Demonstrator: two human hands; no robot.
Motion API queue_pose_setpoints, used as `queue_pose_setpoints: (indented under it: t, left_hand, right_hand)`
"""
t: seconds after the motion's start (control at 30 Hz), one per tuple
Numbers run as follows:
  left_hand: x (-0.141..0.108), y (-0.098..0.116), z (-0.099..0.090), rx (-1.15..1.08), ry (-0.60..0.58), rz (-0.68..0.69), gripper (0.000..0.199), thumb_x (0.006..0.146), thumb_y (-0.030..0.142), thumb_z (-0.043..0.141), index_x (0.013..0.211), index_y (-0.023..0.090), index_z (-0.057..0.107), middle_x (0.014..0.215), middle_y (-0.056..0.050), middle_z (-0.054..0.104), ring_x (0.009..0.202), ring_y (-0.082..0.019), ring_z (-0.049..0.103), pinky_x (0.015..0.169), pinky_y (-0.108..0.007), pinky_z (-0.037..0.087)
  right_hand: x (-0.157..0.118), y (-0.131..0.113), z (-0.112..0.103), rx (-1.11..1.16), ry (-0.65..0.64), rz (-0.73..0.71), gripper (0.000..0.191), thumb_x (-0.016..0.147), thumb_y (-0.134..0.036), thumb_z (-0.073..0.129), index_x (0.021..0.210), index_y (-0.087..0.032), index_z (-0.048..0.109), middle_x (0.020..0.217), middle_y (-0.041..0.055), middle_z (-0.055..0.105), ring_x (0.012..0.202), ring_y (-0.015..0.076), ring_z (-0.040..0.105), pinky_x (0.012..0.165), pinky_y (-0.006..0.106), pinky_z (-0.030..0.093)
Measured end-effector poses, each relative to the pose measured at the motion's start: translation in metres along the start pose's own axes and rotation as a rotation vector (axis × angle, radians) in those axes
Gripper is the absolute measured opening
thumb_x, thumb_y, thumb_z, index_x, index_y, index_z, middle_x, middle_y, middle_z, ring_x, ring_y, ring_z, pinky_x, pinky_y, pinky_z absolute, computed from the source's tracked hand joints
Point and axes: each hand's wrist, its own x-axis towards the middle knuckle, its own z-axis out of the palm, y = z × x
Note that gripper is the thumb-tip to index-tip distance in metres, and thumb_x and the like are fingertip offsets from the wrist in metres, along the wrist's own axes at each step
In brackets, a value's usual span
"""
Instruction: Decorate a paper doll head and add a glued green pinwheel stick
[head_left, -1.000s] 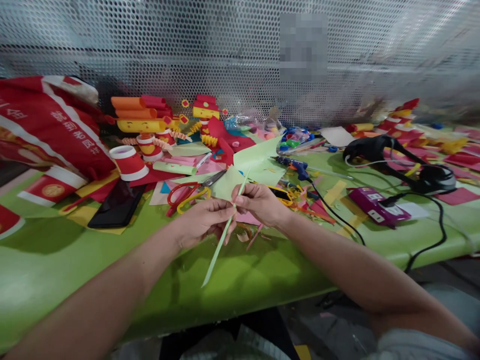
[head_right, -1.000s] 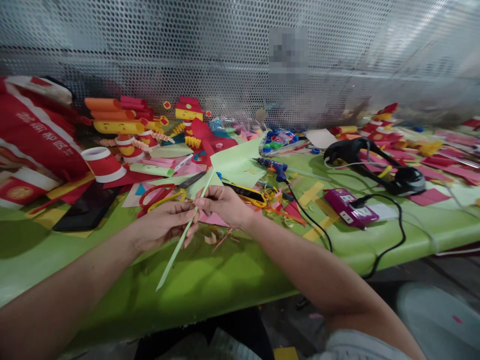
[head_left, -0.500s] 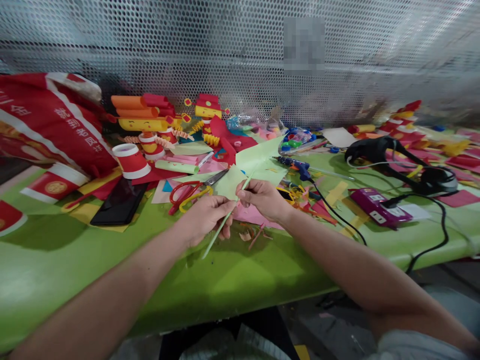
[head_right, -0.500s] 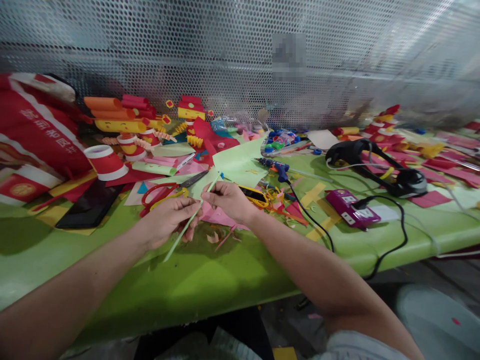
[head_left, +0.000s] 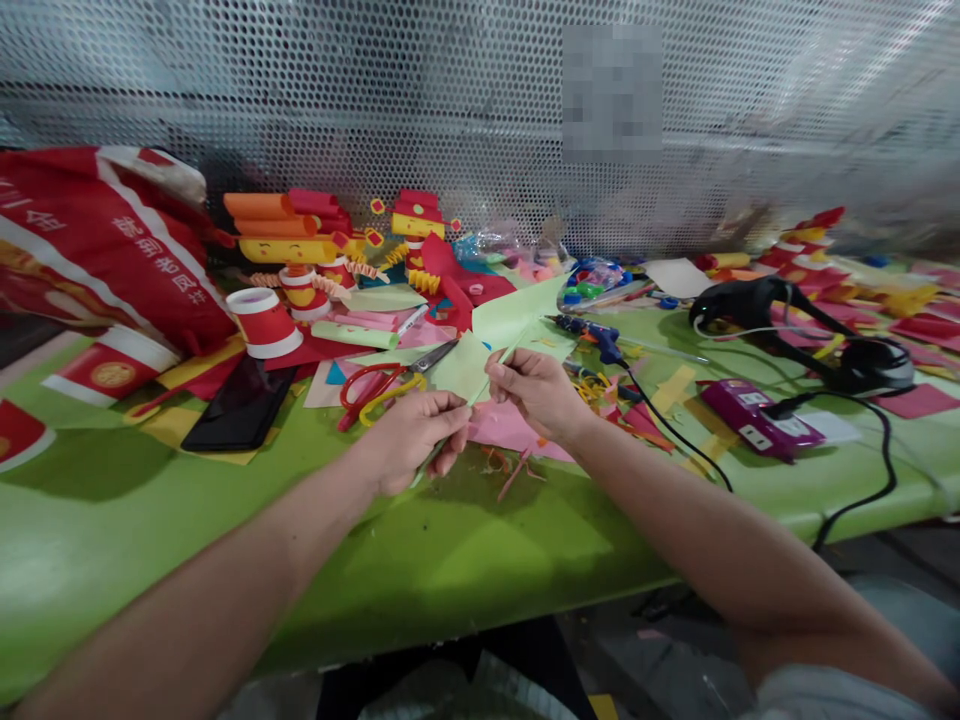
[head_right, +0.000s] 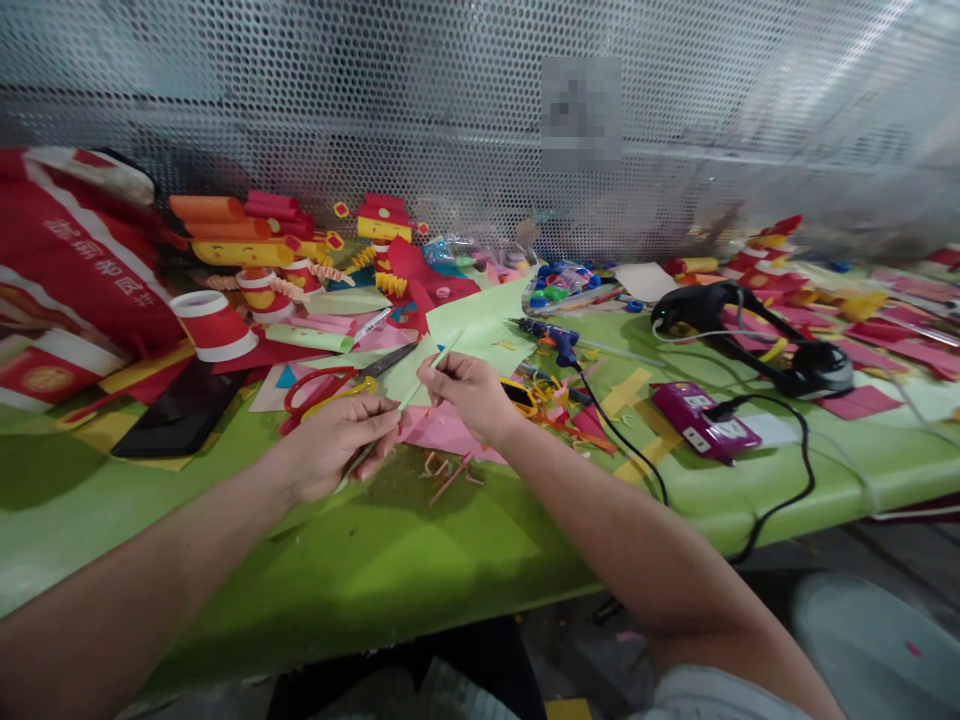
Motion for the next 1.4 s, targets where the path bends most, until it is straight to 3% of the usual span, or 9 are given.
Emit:
queue_pose_setpoints:
  t: [0.23,0.33,0.6,0.87,1.07,1.4]
  left_hand:
    - [0.000,0.001,0.004,0.178,0.103,0.093,0.017,0.082,0.016,0.049,0.064,0.016,0.047,0.046,0.007,0.047,0.030,-0.004,0.040,0.031,-0.014,0.026]
    - [-0.001,0.000,0.005,0.270,0.134,0.142,0.017,0.082,0.015,0.048,0.065,0.016,0.047,0.045,0.007,0.046,0.031,-0.004,0.041,0.032,-0.013,0.029]
    - [-0.001,-0.002,0.007,0.354,0.096,0.066,0.024,0.085,0.021,0.043,0.061,0.018,0.041,0.045,0.006,0.047,0.032,-0.007,0.046,0.031,-0.015,0.032]
    - [-0.002,-0.002,0.002,0.077,-0.051,0.020,0.023,0.087,0.029,0.043,0.068,0.017,0.046,0.043,0.008,0.045,0.026,-0.005,0.038,0.027,-0.015,0.027]
    - [-0.003,0.000,-0.002,-0.063,-0.143,-0.036,0.024,0.088,0.030,0.042,0.070,0.016,0.050,0.037,0.010,0.029,0.022,-0.004,0.024,0.025,-0.014,0.014]
    - [-0.004,-0.002,0.003,-0.094,-0.144,-0.042,0.022,0.087,0.028,0.045,0.068,0.017,0.050,0.040,0.009,0.025,0.030,-0.002,0.013,0.029,-0.013,0.010]
  right_hand:
    - [-0.007,-0.001,0.006,0.050,-0.094,0.132,0.039,0.058,-0.048,0.073,0.073,-0.015,0.058,0.048,-0.0049,0.054,0.040,0.0077,0.050,0.043,0.023,0.039]
    - [-0.008,0.002,0.011,0.025,-0.117,0.151,0.039,0.057,-0.048,0.074,0.070,-0.015,0.056,0.048,-0.0055,0.054,0.040,0.0061,0.048,0.042,0.022,0.039]
    - [-0.005,-0.002,0.006,0.025,0.023,0.091,0.039,0.055,-0.047,0.075,0.063,-0.015,0.054,0.047,-0.0061,0.052,0.036,0.0050,0.045,0.039,0.021,0.036]
    - [-0.004,-0.002,0.004,0.085,0.014,0.078,0.037,0.056,-0.046,0.075,0.065,-0.016,0.056,0.047,-0.0065,0.051,0.037,0.0053,0.046,0.039,0.021,0.038]
    - [-0.004,-0.004,0.002,0.129,-0.014,0.082,0.036,0.056,-0.045,0.076,0.065,-0.016,0.056,0.047,-0.0072,0.051,0.037,0.0053,0.047,0.039,0.020,0.037]
    - [-0.004,-0.007,0.001,0.128,-0.046,0.082,0.036,0.058,-0.045,0.075,0.066,-0.016,0.055,0.046,-0.0067,0.052,0.037,0.0047,0.045,0.040,0.021,0.037]
